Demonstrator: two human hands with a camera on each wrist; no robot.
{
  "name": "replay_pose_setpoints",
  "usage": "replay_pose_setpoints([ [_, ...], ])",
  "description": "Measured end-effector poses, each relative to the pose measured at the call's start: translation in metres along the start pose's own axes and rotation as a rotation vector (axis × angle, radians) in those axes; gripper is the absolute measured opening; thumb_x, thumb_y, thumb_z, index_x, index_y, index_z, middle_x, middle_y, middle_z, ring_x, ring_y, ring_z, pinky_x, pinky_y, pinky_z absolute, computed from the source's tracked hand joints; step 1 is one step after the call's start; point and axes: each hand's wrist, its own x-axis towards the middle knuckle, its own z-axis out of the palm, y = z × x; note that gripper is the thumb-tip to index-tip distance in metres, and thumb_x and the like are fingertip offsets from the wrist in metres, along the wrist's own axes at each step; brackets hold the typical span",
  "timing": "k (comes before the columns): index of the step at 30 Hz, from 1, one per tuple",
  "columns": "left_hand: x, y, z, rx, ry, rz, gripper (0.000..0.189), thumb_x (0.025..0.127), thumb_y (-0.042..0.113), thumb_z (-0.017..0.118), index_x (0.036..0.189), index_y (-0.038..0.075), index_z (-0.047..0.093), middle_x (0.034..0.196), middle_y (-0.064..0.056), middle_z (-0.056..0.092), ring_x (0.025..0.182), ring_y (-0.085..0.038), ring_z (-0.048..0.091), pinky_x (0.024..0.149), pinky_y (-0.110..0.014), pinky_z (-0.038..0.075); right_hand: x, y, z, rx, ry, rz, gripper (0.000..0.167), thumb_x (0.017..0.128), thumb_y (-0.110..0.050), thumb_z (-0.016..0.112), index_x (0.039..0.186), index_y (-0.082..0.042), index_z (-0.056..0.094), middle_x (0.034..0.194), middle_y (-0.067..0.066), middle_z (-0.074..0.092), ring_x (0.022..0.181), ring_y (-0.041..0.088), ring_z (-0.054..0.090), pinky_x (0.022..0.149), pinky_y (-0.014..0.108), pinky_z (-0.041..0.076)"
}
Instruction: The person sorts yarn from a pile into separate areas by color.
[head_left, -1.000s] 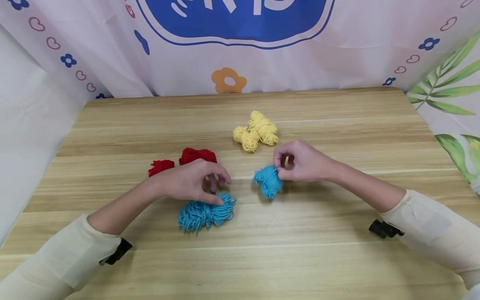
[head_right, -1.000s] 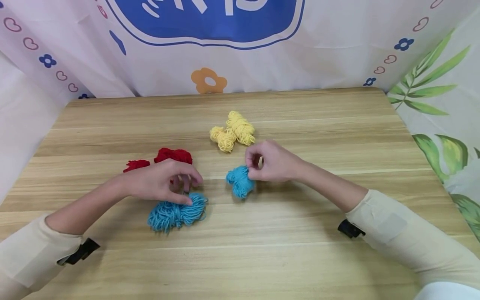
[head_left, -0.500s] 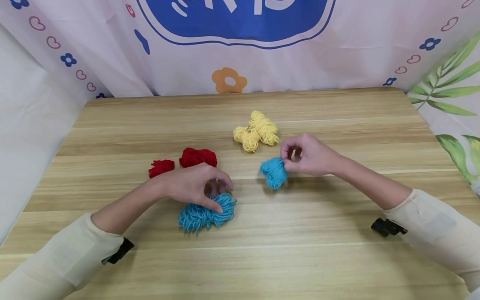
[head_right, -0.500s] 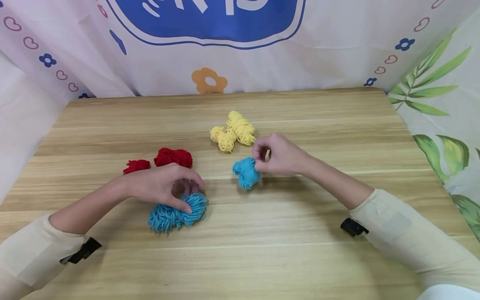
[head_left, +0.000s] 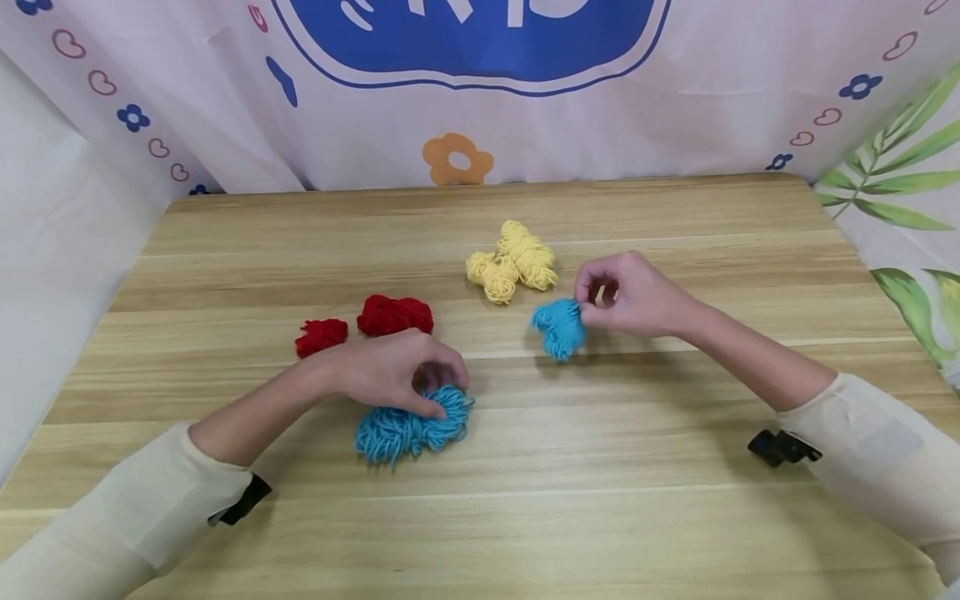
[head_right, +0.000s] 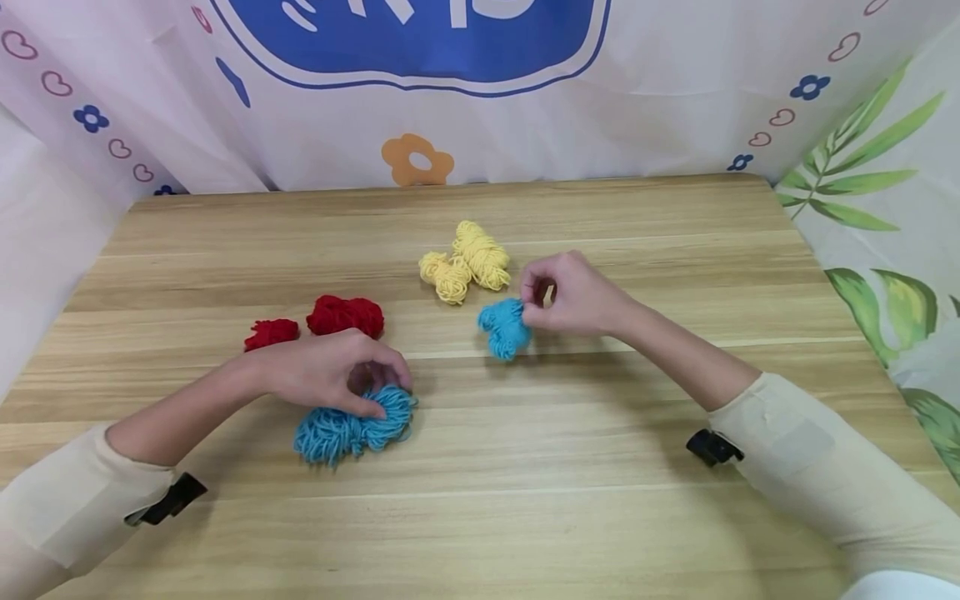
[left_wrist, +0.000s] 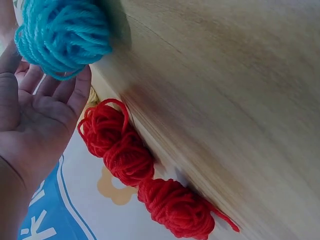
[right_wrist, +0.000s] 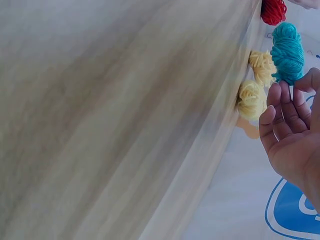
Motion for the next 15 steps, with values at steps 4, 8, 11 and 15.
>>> replay_pose_setpoints([
  [4, 0.003, -0.001, -0.001, 0.014, -0.006, 0.001, 0.031, 0.091, 0.015, 0.082, 0.118, 0.006, 0.072, 0.103, 0.006, 0.071, 0.087, -0.011, 0.062, 0.081, -0.030, 0.057, 0.000, 0.001, -0.003, -0.008, 0.016, 0.007, 0.004, 0.078, -0.002, 0.065, 0.082, -0.002, 0.066, 0.078, 0.006, 0.065, 0.070, 0.020, 0.057, 0.062, 0.023, 0.049],
  [8, 0.004, -0.001, -0.002, 0.033, -0.012, -0.004, 0.029, 0.092, 0.015, 0.081, 0.118, 0.005, 0.073, 0.103, 0.005, 0.073, 0.084, -0.011, 0.060, 0.079, -0.028, 0.056, -0.001, 0.004, -0.005, -0.016, 0.029, 0.016, 0.006, 0.081, 0.001, 0.067, 0.081, -0.005, 0.065, 0.078, 0.006, 0.065, 0.071, 0.019, 0.057, 0.063, 0.024, 0.049],
  [11, 0.004, 0.001, -0.003, 0.037, -0.014, -0.029, 0.029, 0.092, 0.015, 0.081, 0.119, 0.007, 0.074, 0.102, 0.006, 0.073, 0.084, -0.010, 0.061, 0.079, -0.027, 0.056, -0.002, 0.007, -0.007, -0.029, 0.042, 0.016, 0.011, 0.082, 0.005, 0.067, 0.080, -0.006, 0.065, 0.078, 0.005, 0.065, 0.072, 0.019, 0.056, 0.063, 0.025, 0.049],
  [15, 0.004, 0.004, -0.004, 0.026, -0.007, -0.049, 0.029, 0.091, 0.012, 0.081, 0.119, 0.008, 0.074, 0.103, 0.007, 0.073, 0.085, -0.011, 0.061, 0.079, -0.027, 0.057, -0.002, 0.011, -0.009, -0.050, 0.058, 0.015, 0.013, 0.082, 0.006, 0.067, 0.080, -0.006, 0.066, 0.078, 0.004, 0.065, 0.072, 0.019, 0.056, 0.063, 0.025, 0.049],
])
